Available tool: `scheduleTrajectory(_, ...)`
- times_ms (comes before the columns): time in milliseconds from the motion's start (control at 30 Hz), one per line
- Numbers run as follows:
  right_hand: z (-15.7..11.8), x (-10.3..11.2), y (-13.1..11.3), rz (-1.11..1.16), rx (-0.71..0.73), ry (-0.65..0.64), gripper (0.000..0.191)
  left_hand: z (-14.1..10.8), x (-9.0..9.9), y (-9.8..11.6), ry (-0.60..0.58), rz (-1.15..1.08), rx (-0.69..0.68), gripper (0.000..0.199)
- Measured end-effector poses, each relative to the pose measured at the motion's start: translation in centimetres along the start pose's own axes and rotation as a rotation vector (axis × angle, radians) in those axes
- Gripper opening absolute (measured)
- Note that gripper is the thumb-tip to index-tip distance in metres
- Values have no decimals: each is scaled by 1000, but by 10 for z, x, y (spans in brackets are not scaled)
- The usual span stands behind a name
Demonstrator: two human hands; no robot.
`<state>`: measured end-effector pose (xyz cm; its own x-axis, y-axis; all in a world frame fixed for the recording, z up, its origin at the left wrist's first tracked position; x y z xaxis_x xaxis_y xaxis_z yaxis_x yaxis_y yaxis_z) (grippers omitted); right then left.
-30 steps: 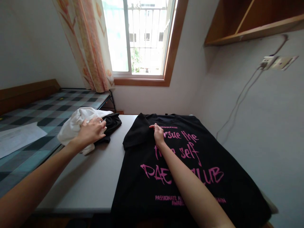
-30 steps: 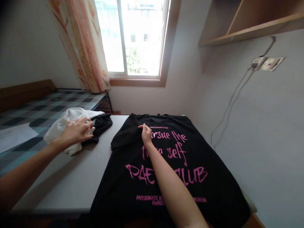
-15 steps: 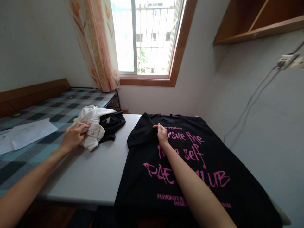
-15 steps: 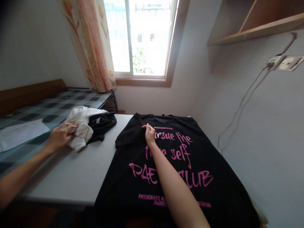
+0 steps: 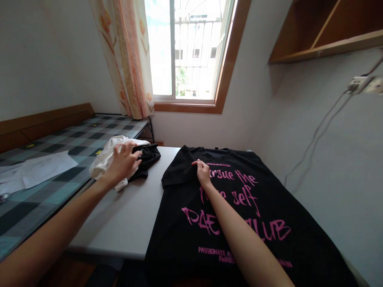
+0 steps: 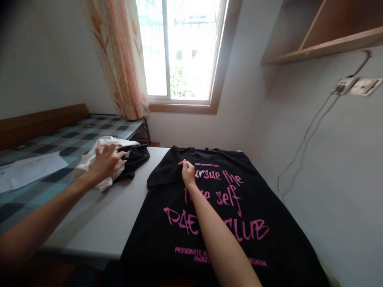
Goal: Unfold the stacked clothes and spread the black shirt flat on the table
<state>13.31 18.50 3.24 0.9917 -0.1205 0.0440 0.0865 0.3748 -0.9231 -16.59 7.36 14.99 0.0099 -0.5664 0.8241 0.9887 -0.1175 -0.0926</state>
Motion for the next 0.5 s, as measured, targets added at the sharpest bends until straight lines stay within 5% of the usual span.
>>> scheduleTrajectory(100, 0, 0, 2, -15, 3, -11, 47, 10, -44, 54, -175, -149, -217, 26)
scheduleTrajectory(167, 0, 0, 2, -19, 4, -15, 47, 14, -72, 68, -228, -171, -232, 28)
scheduleTrajectory(300, 0, -1, 0, -11, 6, -29, 49, 17, -108, 52, -189, -55, -54, 29)
scheduleTrajectory(500, 2, -1, -1, -48, -15, -51, 59, 8, -125, 13, -131, -73, 225, 50)
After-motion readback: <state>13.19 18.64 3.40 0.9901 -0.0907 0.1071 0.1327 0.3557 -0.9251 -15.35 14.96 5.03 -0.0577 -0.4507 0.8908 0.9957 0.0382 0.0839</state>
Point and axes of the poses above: each hand's wrist, its own z-axis towards the middle knuckle, its own x-axis out of the back of the hand, y = z × x, the point moved 9 cm from there along z, towards the middle knuckle, and after that the axes turned 2 degrees about x, right-handed, at the moved point
